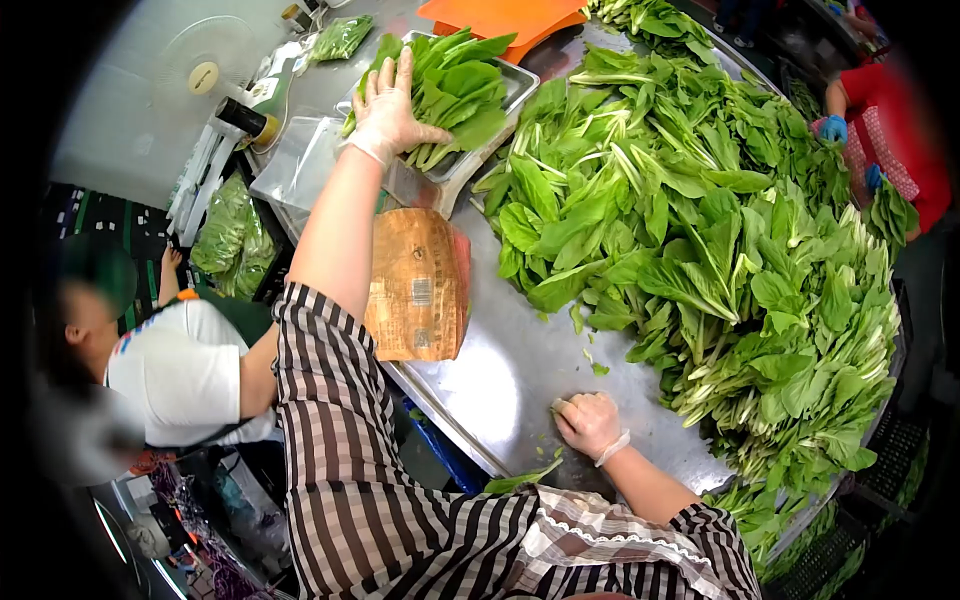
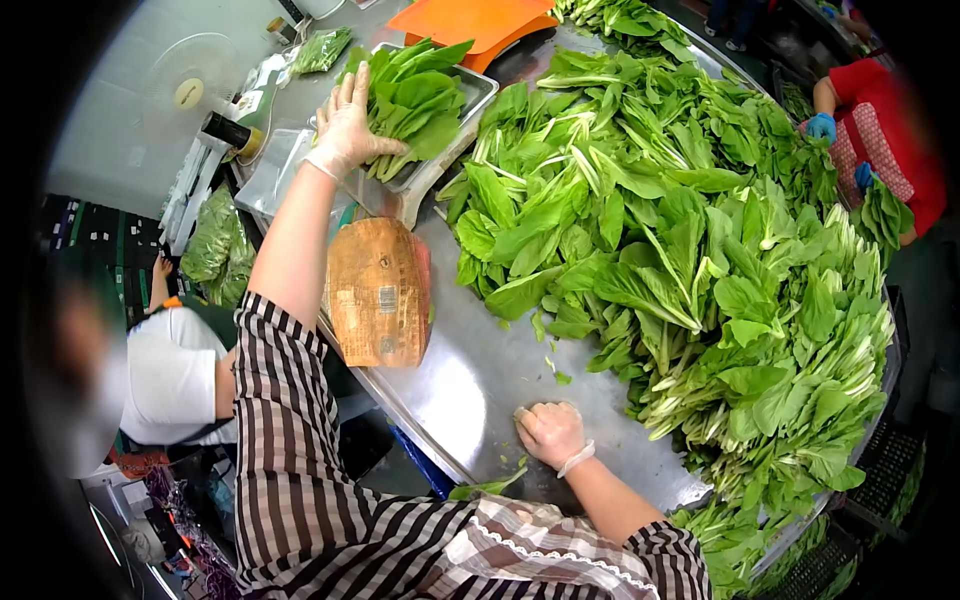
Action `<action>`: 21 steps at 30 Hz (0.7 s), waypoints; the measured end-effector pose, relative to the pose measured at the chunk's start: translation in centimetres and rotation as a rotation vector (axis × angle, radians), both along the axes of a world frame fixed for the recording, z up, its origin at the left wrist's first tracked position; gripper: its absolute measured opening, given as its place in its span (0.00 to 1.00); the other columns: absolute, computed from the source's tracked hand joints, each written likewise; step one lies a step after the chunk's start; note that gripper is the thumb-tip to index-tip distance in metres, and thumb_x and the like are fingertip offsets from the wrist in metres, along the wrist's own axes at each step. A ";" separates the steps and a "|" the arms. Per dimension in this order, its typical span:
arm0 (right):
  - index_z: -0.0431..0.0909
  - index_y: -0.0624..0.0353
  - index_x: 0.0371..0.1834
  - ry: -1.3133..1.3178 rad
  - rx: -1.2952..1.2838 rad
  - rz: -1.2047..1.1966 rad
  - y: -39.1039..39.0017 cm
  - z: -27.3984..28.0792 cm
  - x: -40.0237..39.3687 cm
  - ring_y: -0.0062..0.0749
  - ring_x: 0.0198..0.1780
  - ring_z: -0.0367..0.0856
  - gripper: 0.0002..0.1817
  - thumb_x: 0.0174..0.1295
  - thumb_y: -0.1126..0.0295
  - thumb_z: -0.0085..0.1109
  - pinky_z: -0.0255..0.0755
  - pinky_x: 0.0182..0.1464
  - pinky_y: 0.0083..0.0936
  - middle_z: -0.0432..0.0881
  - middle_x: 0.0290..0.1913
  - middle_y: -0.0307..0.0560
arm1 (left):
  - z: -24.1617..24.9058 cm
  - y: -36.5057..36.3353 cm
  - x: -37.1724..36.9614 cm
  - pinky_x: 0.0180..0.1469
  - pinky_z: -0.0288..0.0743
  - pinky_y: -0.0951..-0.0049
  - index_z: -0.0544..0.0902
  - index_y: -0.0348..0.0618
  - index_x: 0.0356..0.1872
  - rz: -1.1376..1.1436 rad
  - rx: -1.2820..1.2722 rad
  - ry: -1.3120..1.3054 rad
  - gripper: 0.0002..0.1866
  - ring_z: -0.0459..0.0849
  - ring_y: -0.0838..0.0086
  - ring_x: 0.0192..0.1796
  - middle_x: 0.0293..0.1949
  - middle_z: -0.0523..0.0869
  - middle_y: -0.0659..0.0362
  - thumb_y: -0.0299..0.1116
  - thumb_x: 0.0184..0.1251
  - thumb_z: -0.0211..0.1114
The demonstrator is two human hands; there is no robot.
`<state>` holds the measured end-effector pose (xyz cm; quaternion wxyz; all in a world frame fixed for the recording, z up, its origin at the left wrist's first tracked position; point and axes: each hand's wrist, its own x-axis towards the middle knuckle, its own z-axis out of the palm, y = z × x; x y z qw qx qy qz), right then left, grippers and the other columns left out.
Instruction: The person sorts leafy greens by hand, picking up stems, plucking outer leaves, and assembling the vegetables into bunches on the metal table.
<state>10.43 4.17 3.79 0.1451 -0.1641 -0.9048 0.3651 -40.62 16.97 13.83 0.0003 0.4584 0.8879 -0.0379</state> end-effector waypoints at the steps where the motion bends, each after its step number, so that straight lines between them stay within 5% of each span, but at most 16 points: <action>1: 0.82 0.51 0.33 -0.008 -0.014 0.003 -0.3 0.7 -0.3 0.32 0.23 0.74 0.08 0.49 0.71 0.70 0.66 0.28 0.32 0.72 0.22 0.36 | 0.1 -0.8 0.1 0.77 0.39 0.38 0.38 0.57 0.81 0.006 0.022 0.004 0.79 0.45 0.48 0.81 0.80 0.49 0.46 0.63 0.27 0.84; 10: 0.82 0.49 0.30 0.002 0.015 -0.006 -0.4 0.9 -0.5 0.32 0.23 0.75 0.05 0.50 0.68 0.68 0.68 0.28 0.32 0.72 0.22 0.37 | -3.2 -6.6 2.4 0.76 0.38 0.38 0.45 0.50 0.80 -0.037 0.403 0.047 0.78 0.48 0.46 0.78 0.77 0.54 0.45 0.70 0.25 0.80; 14: 0.81 0.49 0.30 -0.002 0.028 -0.012 -0.2 0.8 -0.6 0.33 0.24 0.75 0.05 0.51 0.68 0.68 0.67 0.29 0.32 0.73 0.22 0.37 | -3.6 -8.6 6.5 0.74 0.43 0.39 0.53 0.47 0.78 -0.032 0.585 -0.013 0.69 0.53 0.50 0.77 0.73 0.59 0.47 0.71 0.35 0.76; 21: 0.78 0.49 0.27 -0.044 0.010 -0.042 -0.8 -0.1 0.1 0.37 0.29 0.78 0.06 0.54 0.65 0.65 0.70 0.33 0.36 0.75 0.25 0.39 | -5.4 -17.2 22.4 0.72 0.56 0.51 0.68 0.37 0.70 -0.136 0.626 -0.321 0.43 0.65 0.47 0.69 0.67 0.67 0.42 0.49 0.56 0.74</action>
